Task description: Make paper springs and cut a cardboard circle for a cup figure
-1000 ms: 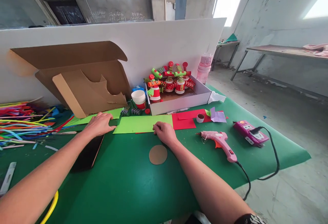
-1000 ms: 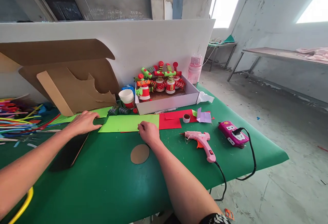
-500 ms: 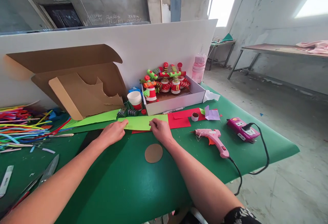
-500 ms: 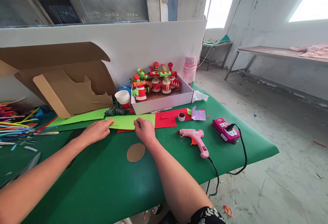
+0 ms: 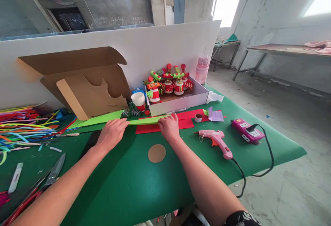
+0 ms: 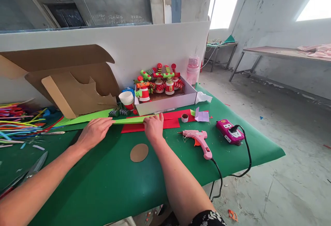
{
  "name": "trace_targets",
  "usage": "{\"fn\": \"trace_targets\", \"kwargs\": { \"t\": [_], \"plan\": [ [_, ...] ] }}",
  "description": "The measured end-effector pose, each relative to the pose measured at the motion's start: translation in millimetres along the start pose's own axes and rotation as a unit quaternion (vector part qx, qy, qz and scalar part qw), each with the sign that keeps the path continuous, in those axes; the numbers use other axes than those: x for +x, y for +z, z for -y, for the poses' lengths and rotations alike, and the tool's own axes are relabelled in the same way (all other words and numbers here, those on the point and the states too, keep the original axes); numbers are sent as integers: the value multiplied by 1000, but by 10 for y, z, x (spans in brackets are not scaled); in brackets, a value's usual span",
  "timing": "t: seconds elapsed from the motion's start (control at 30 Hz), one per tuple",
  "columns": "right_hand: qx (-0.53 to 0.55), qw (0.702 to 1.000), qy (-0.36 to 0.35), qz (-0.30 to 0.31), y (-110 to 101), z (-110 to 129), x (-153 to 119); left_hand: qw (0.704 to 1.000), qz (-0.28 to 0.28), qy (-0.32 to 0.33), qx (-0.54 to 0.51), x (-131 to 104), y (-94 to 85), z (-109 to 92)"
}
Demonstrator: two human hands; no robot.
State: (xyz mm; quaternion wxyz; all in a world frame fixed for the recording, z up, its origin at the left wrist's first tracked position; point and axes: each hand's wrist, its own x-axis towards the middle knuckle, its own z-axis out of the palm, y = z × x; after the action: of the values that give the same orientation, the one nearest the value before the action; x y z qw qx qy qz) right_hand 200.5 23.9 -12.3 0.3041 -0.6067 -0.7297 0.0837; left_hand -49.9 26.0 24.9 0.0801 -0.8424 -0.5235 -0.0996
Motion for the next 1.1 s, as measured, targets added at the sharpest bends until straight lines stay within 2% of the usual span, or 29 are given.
{"fn": "trace_targets", "kwargs": {
  "t": [0.07,0.1,0.2,0.3,0.43,0.7,0.77,0.83,0.9,0.93,0.97,1.03,1.1],
  "plan": [
    [8,1000,18,-22,10,-31,12,997,-39,55,-35,-89,-43,-222],
    [15,999,21,-38,13,-39,15,993,-27,90,-66,-143,-50,-362],
    [36,995,26,-89,10,-47,16,970,91,190,-122,-303,-19,-799],
    [56,989,34,-131,-1,-53,12,964,155,194,-100,-387,35,-1072],
    [76,986,44,-143,9,-73,21,968,157,170,-91,-349,22,-1110],
    [79,987,41,-133,11,-73,30,960,161,183,-135,-241,-17,-1100],
    [77,988,49,-127,10,-82,34,958,154,188,-154,-180,14,-997],
    [77,987,57,-127,17,-92,40,965,138,154,-159,-69,44,-748],
    [81,986,61,-130,28,-98,45,986,118,48,-108,73,63,-359],
    [83,986,61,-131,32,-98,47,991,118,-28,-62,143,69,-135],
    [86,986,59,-130,34,-96,48,990,116,-75,-37,204,73,90],
    [90,987,54,-124,32,-87,49,984,118,-130,-4,290,86,493],
    [93,987,52,-118,26,-78,47,979,125,-162,14,327,118,775]
  ]
}}
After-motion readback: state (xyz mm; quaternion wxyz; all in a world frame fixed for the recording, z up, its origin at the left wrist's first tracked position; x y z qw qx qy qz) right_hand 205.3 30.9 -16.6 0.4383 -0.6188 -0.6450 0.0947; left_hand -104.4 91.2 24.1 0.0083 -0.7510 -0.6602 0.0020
